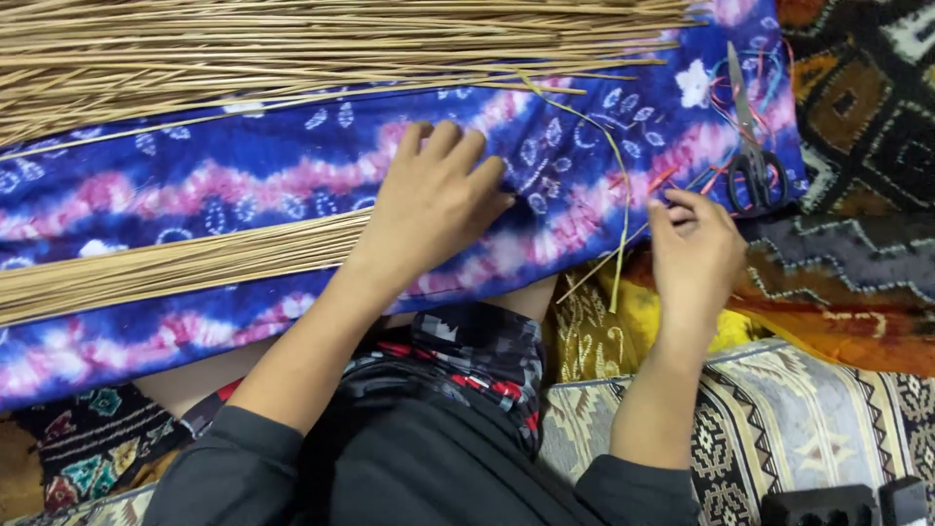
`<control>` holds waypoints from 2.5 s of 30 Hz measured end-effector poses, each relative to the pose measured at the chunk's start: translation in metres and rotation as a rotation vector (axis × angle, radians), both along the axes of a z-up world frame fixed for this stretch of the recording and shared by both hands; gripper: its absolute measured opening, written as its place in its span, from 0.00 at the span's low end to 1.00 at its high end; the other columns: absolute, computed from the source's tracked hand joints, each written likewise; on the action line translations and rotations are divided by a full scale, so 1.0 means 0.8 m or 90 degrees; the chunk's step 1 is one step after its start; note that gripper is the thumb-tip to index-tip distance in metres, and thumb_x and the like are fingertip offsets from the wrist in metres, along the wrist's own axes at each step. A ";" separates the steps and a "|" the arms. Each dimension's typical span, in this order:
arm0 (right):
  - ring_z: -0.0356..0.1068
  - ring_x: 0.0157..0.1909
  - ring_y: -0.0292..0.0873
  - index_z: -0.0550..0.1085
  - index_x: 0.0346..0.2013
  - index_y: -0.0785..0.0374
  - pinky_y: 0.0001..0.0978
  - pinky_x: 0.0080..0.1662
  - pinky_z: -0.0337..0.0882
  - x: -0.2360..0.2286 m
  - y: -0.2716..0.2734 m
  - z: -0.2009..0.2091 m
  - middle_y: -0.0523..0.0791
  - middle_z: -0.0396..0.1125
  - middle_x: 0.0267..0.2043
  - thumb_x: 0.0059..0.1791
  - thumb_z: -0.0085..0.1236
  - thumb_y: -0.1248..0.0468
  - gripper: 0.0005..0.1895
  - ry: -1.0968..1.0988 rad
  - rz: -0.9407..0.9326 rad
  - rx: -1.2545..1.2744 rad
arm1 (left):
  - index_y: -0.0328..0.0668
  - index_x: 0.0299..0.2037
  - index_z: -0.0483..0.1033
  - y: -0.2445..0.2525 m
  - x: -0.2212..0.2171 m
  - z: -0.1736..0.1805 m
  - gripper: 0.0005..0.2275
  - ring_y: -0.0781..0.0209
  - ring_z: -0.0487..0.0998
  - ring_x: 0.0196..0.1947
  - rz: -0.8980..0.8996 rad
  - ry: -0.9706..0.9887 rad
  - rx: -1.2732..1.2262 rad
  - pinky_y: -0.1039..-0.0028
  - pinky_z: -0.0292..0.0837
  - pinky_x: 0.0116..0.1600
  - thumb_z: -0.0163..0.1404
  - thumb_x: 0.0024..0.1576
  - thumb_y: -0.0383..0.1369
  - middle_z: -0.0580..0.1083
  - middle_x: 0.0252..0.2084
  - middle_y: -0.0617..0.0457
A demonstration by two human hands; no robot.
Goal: Aligning a bundle of thin wooden sticks by tapping and shifting them to ensure the ends are even in preparation for binding.
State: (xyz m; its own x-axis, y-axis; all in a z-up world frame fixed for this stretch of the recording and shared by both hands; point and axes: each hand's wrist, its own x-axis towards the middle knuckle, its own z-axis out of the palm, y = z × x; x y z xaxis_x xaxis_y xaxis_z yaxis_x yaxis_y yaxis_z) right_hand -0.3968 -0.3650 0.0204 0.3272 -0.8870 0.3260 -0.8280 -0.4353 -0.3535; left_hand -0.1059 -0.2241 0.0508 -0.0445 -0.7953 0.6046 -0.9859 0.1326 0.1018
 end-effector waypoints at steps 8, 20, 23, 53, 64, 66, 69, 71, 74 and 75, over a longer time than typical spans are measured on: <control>0.72 0.38 0.50 0.81 0.36 0.49 0.45 0.43 0.73 0.012 -0.018 -0.021 0.40 0.68 0.30 0.47 0.69 0.59 0.04 0.036 0.008 -0.058 | 0.45 0.30 0.75 -0.041 -0.042 -0.005 0.14 0.50 0.71 0.36 -0.056 0.022 -0.014 0.58 0.65 0.47 0.67 0.46 0.40 0.67 0.30 0.52; 0.64 0.45 0.47 0.73 0.42 0.64 0.41 0.56 0.56 0.103 0.040 0.053 0.45 0.72 0.42 0.50 0.64 0.74 0.09 -0.076 0.284 -0.175 | 0.64 0.75 0.60 -0.001 -0.035 0.025 0.36 0.53 0.68 0.49 0.023 0.066 0.123 0.66 0.66 0.58 0.68 0.58 0.42 0.64 0.71 0.43; 0.64 0.45 0.48 0.73 0.40 0.64 0.42 0.55 0.58 0.137 0.065 0.069 0.45 0.71 0.42 0.45 0.64 0.75 0.12 -0.081 0.363 -0.161 | 0.55 0.67 0.68 0.007 -0.026 0.037 0.28 0.52 0.69 0.48 0.036 0.057 0.071 0.65 0.66 0.55 0.66 0.57 0.38 0.66 0.64 0.45; 0.73 0.34 0.51 0.79 0.41 0.58 0.40 0.41 0.72 0.229 0.159 0.086 0.44 0.72 0.32 0.57 0.59 0.66 0.03 -0.145 0.576 -0.083 | 0.40 0.49 0.76 0.219 0.067 0.070 0.16 0.41 0.73 0.39 0.137 0.315 -0.094 0.56 0.68 0.47 0.47 0.66 0.45 0.72 0.37 0.45; 0.71 0.33 0.54 0.79 0.37 0.61 0.43 0.39 0.71 0.257 0.172 0.091 0.45 0.74 0.33 0.55 0.60 0.68 0.03 -0.154 0.691 0.018 | 0.45 0.38 0.80 0.248 0.079 0.026 0.06 0.45 0.81 0.29 0.111 0.706 0.049 0.63 0.74 0.38 0.50 0.64 0.32 0.76 0.24 0.46; 0.69 0.32 0.56 0.80 0.39 0.58 0.43 0.40 0.70 0.257 0.163 0.080 0.46 0.71 0.29 0.57 0.58 0.67 0.04 -0.160 0.667 0.058 | 0.45 0.37 0.81 0.257 0.091 0.017 0.08 0.67 0.66 0.26 0.111 0.811 0.001 0.71 0.68 0.35 0.48 0.65 0.30 0.67 0.18 0.55; 0.68 0.32 0.57 0.80 0.39 0.58 0.45 0.41 0.70 0.258 0.163 0.082 0.47 0.70 0.28 0.57 0.57 0.65 0.06 -0.160 0.642 0.078 | 0.42 0.38 0.80 0.273 0.110 0.001 0.09 0.74 0.59 0.21 0.088 0.896 -0.025 0.81 0.58 0.30 0.46 0.67 0.31 0.59 0.16 0.64; 0.67 0.32 0.57 0.80 0.41 0.58 0.44 0.42 0.69 0.261 0.159 0.080 0.47 0.69 0.26 0.58 0.55 0.65 0.06 -0.162 0.642 0.083 | 0.42 0.37 0.80 0.278 0.119 -0.002 0.09 0.73 0.60 0.20 0.082 0.896 -0.010 0.81 0.59 0.30 0.48 0.66 0.31 0.62 0.14 0.61; 0.66 0.33 0.56 0.81 0.44 0.57 0.44 0.43 0.69 0.268 0.155 0.081 0.46 0.67 0.26 0.60 0.53 0.64 0.08 -0.171 0.635 0.067 | 0.41 0.34 0.81 0.292 0.119 0.021 0.08 0.68 0.64 0.19 0.095 0.865 0.072 0.76 0.62 0.30 0.50 0.63 0.31 0.68 0.14 0.56; 0.65 0.33 0.56 0.81 0.44 0.56 0.44 0.44 0.68 0.271 0.154 0.082 0.46 0.66 0.26 0.61 0.53 0.63 0.08 -0.176 0.627 0.046 | 0.42 0.33 0.82 0.298 0.117 0.034 0.07 0.64 0.68 0.20 0.116 0.832 0.138 0.72 0.65 0.31 0.51 0.60 0.30 0.71 0.15 0.52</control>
